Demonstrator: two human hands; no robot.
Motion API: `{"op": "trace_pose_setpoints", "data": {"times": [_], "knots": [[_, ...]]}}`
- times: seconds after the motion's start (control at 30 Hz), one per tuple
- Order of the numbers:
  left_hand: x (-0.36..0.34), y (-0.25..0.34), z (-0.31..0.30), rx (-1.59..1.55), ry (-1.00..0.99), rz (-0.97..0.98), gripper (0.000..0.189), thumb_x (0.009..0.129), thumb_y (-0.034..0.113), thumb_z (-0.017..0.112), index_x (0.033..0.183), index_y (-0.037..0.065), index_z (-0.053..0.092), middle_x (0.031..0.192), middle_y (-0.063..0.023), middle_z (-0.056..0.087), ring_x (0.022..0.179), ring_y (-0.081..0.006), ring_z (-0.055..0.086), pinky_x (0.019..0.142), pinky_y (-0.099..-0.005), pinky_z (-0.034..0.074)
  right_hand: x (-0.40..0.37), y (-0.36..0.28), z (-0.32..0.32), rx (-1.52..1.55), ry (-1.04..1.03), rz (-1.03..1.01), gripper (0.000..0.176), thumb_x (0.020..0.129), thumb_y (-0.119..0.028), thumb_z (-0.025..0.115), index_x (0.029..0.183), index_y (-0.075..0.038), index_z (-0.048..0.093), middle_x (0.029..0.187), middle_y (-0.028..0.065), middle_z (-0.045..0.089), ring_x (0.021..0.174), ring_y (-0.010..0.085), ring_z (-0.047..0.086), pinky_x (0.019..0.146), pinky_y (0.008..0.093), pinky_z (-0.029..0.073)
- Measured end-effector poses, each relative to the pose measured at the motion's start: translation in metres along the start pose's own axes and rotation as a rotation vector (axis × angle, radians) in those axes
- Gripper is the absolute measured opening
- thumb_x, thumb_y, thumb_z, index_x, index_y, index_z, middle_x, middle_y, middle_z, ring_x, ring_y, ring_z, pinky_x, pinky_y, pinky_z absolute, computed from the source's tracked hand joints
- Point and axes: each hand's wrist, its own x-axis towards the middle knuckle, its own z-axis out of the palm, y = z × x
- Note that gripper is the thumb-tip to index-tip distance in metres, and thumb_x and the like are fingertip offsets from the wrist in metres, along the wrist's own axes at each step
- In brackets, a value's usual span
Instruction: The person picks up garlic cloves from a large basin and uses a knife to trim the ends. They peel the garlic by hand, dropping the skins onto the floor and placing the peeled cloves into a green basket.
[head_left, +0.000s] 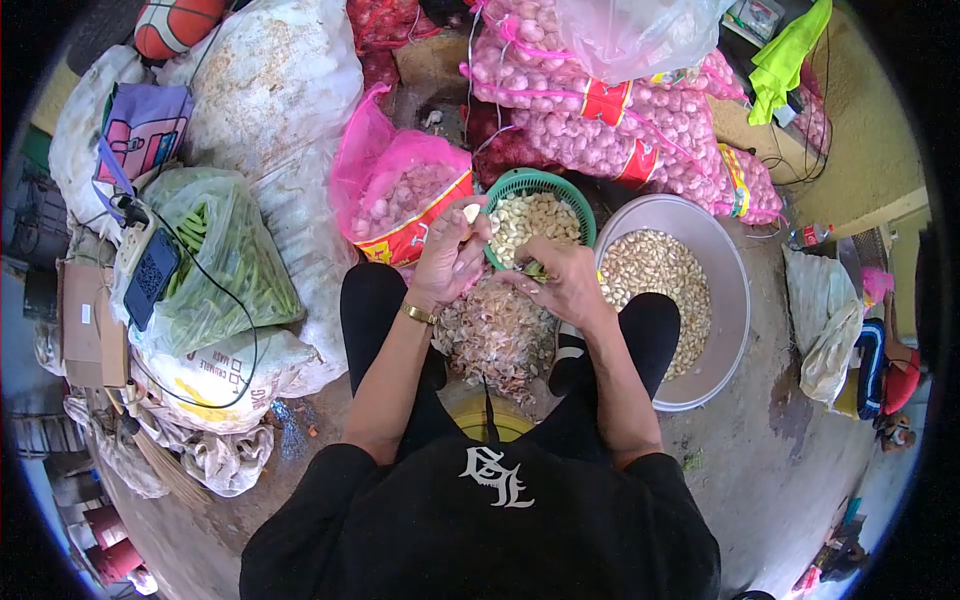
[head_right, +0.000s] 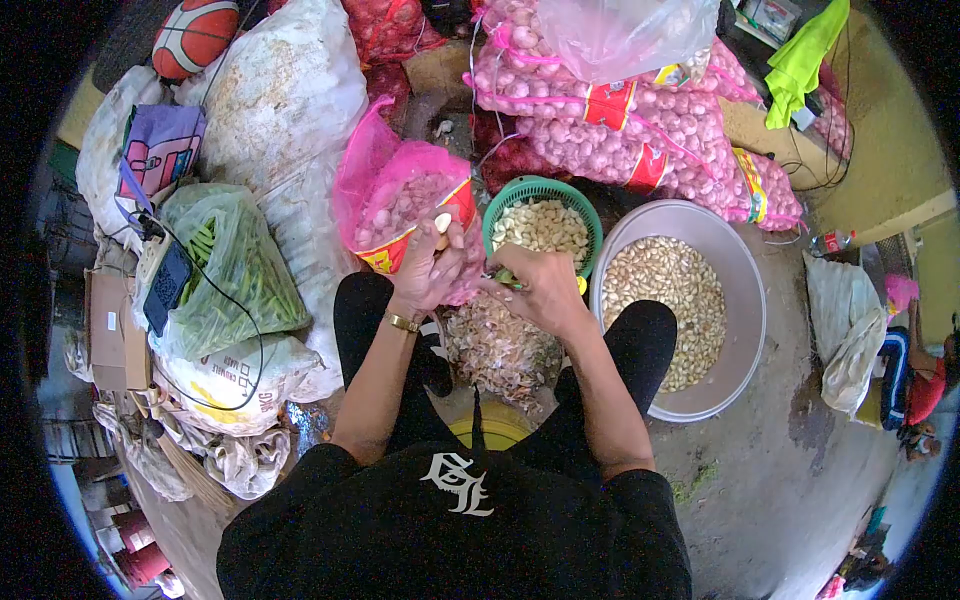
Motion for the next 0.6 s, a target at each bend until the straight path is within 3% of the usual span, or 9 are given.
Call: {"op": "trace_pose_setpoints", "data": {"times": [0.07,0.17,0.3,0.4,0.47,0.5,0.57,0.6], "knots": [[0.000,-0.001,0.002,-0.032,0.061,0.011,0.044,0.101,0.038,0.050,0.132,0.006,0.050,0.090,-0.0024,0.061,0.045,-0.0001,0.034,0.038,-0.0167,0.030,0.001,0.004,0.001,0.083,-0.081,-0.081,0.028,0.074,-0.017,0.075,0.099,-0.009,0.064,0.088,0.0094,0.065,0.071,0.0327,0.064,0.059,0.0408,0.048],[0.003,0.002,0.005,-0.068,0.115,-0.026,0.045,0.102,0.036,0.049,0.135,0.006,0.048,0.087,-0.0010,0.059,0.045,-0.0001,0.034,0.038,-0.0169,0.030,0.004,-0.008,-0.003,0.145,-0.070,-0.038,0.023,0.073,-0.005,0.077,0.093,-0.007,0.066,0.087,0.0082,0.065,0.076,0.0265,0.066,0.063,0.0337,0.051],[0.009,0.002,0.017,0.007,0.196,-0.049,0.043,0.103,0.033,0.048,0.135,0.005,0.049,0.085,0.0010,0.058,0.045,0.0000,0.034,0.038,-0.0170,0.030,0.001,-0.007,-0.005,0.158,-0.086,0.014,0.022,0.076,-0.001,0.072,0.096,-0.006,0.067,0.086,0.0103,0.066,0.077,0.0261,0.067,0.065,0.0324,0.051],[0.030,-0.013,0.016,0.195,0.310,-0.088,0.042,0.103,0.033,0.047,0.134,0.004,0.051,0.081,0.0034,0.054,0.044,-0.0003,0.033,0.038,-0.0180,0.026,-0.002,0.003,-0.009,0.223,0.031,0.050,0.016,0.081,0.001,0.069,0.095,-0.005,0.069,0.085,0.0089,0.068,0.077,0.0204,0.067,0.067,0.0305,0.051],[0.054,-0.029,0.013,0.309,0.439,-0.087,0.038,0.102,0.038,0.049,0.118,0.005,0.060,0.073,0.0051,0.049,0.042,-0.0014,0.032,0.038,-0.0198,0.024,-0.006,0.013,-0.008,0.291,0.225,0.198,0.015,0.079,-0.004,0.073,0.093,-0.002,0.068,0.082,0.0145,0.068,0.072,0.0238,0.067,0.065,0.0327,0.052],[0.068,-0.038,0.007,0.307,0.434,-0.089,0.038,0.102,0.038,0.049,0.118,0.005,0.060,0.073,0.0051,0.049,0.042,-0.0014,0.032,0.038,-0.0198,0.024,-0.006,0.016,-0.010,0.286,0.228,0.200,0.015,0.079,-0.004,0.073,0.093,-0.002,0.068,0.082,0.0145,0.068,0.072,0.0238,0.067,0.065,0.0327,0.052],[0.089,-0.057,-0.009,0.476,0.497,-0.283,0.036,0.100,0.043,0.051,0.098,0.008,0.060,0.067,0.0056,0.045,0.041,-0.0023,0.032,0.038,-0.0213,0.023,-0.008,0.020,-0.014,0.284,0.280,0.315,0.011,0.082,-0.003,0.072,0.092,-0.001,0.069,0.083,0.0150,0.069,0.073,0.0209,0.068,0.066,0.0324,0.051],[0.092,-0.061,-0.009,0.438,0.481,-0.252,0.038,0.097,0.048,0.055,0.084,0.012,0.054,0.063,0.0066,0.043,0.042,-0.0024,0.033,0.038,-0.0212,0.023,-0.009,0.021,-0.016,0.271,0.278,0.341,0.013,0.081,-0.004,0.072,0.093,0.000,0.068,0.083,0.0155,0.069,0.072,0.0236,0.068,0.067,0.0334,0.052]]}}
